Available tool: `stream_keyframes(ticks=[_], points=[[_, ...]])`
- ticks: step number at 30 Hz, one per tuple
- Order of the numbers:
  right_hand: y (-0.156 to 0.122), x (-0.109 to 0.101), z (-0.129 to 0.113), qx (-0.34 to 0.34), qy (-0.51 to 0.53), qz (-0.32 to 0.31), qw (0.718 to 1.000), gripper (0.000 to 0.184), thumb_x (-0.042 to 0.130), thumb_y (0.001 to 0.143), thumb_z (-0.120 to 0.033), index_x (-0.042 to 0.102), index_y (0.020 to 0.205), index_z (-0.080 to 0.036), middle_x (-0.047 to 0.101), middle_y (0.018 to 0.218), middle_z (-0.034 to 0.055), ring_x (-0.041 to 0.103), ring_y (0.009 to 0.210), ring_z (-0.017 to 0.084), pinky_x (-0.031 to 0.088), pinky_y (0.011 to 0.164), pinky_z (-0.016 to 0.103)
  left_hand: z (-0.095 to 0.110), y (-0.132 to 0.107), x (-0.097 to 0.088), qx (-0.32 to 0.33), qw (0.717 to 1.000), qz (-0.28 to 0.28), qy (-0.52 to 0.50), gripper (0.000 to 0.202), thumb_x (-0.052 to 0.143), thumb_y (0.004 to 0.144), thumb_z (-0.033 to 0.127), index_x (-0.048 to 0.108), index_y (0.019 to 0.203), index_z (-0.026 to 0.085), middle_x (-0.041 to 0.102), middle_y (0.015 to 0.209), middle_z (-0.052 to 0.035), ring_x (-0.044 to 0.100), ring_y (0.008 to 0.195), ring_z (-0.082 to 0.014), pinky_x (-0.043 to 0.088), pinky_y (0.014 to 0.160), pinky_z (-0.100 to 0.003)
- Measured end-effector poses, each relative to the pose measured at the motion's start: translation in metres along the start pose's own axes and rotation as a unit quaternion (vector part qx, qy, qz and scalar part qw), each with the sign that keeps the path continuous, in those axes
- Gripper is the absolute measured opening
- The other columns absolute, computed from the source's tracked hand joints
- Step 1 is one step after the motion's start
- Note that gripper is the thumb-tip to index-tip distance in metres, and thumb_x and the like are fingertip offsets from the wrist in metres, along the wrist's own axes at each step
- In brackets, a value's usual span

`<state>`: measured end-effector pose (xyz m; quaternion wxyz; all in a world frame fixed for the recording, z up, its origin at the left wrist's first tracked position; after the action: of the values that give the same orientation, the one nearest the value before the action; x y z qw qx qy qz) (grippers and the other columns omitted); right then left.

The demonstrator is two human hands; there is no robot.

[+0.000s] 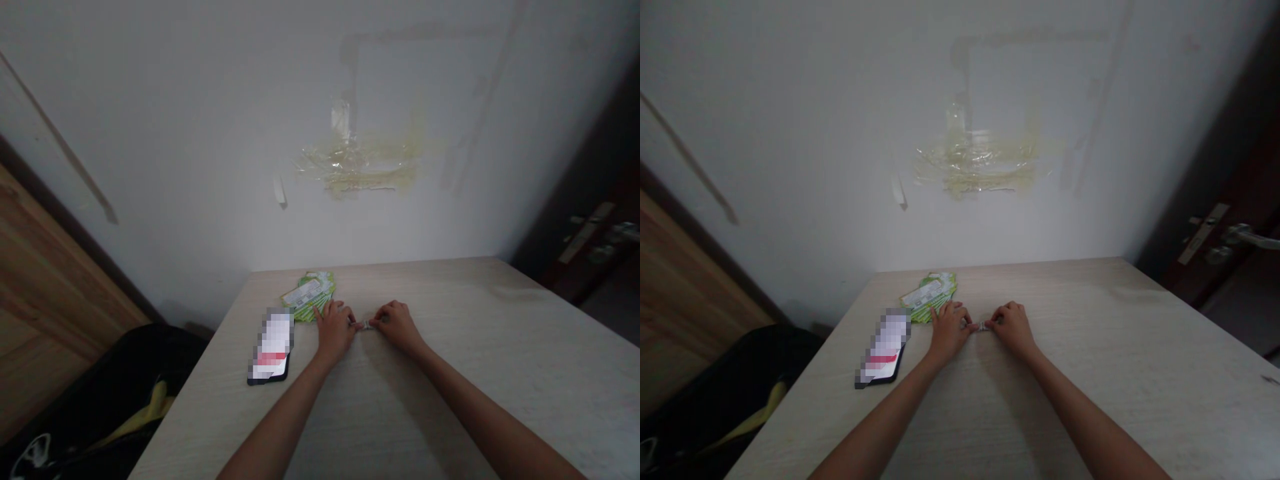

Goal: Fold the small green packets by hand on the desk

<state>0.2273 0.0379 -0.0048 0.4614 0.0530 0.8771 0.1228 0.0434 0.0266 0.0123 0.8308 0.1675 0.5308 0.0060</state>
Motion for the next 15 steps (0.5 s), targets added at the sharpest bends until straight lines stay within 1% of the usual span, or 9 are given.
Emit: stream_keyframes(ticks=[2,5,7,9,12,15], points=[[0.0,0.0,-0.0006,0.004,-0.005,0.0,1.0,0.021,0.071,0.072,-0.04,0.074,0.079,-0.02,0.062,0.092,0.0094,0.052,0.099,0.026,0.04,0.089,0.034,0.0,0.0004,-0.0004,-0.006,1.0,-0.005,-0.001,0.02,0.066,0.08,0.045,0.067,0.086,0.026,0.055,0.128,-0.0049,0.035,0.133,-0.0291,0.007,0.111,-0.065],[-0.0006,0.0004,0.0,0.002,-0.005,0.001,1.0,0.02,0.071,0.073,-0.039,0.073,0.079,-0.02,0.061,0.092,0.0092,0.052,0.1,0.027,0.04,0.089,0.034,0.0004,0.0009,-0.0005,-0.004,1.0,-0.008,-0.002,0.021,0.071,0.076,0.044,0.068,0.09,0.028,0.054,0.129,-0.0038,0.034,0.134,-0.0296,0.006,0.11,-0.066],[-0.0015,0.0011,0.0015,-0.009,0.0,0.002,1.0,0.02,0.071,0.073,-0.039,0.073,0.079,-0.021,0.061,0.093,0.0093,0.052,0.1,0.027,0.04,0.09,0.036,0.0006,0.0005,-0.0002,0.002,1.0,-0.008,-0.009,0.023,0.072,0.076,0.044,0.068,0.095,0.032,0.054,0.13,-0.0031,0.032,0.135,-0.0299,0.004,0.11,-0.066],[-0.0025,0.0015,0.0034,-0.028,0.012,0.007,1.0,0.021,0.07,0.074,-0.04,0.073,0.083,-0.021,0.061,0.094,0.0093,0.052,0.101,0.028,0.039,0.091,0.037,0.0009,-0.0008,-0.0002,0.013,1.0,-0.003,-0.017,0.019,0.071,0.077,0.042,0.069,0.094,0.034,0.053,0.13,-0.0018,0.031,0.135,-0.0296,0.003,0.11,-0.066],[-0.0037,0.0006,0.0065,-0.053,0.042,0.026,0.997,0.024,0.069,0.075,-0.039,0.072,0.093,-0.023,0.062,0.096,0.0087,0.053,0.101,0.027,0.04,0.091,0.038,0.0014,-0.0035,-0.0012,0.029,0.999,0.008,-0.024,0.014,0.071,0.077,0.04,0.07,0.089,0.032,0.055,0.128,-0.0012,0.033,0.134,-0.0283,0.001,0.111,-0.065],[-0.0039,-0.0001,0.0089,-0.071,0.068,0.037,0.994,0.023,0.067,0.076,-0.035,0.072,0.095,-0.024,0.063,0.097,0.0077,0.055,0.1,0.026,0.041,0.092,0.038,0.0022,-0.0063,-0.0025,0.037,0.998,0.021,-0.036,0.012,0.071,0.078,0.037,0.068,0.087,0.029,0.057,0.124,-0.0011,0.037,0.132,-0.0262,0.0,0.112,-0.064]])
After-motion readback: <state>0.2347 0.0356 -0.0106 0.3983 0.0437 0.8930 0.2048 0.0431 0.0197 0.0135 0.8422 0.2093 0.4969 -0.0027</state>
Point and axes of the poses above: each hand's wrist, its own y-axis towards the middle knuckle, its own x-axis out of the palm, z = x × y, the point moved 3 cm from there along y, towards the middle knuckle
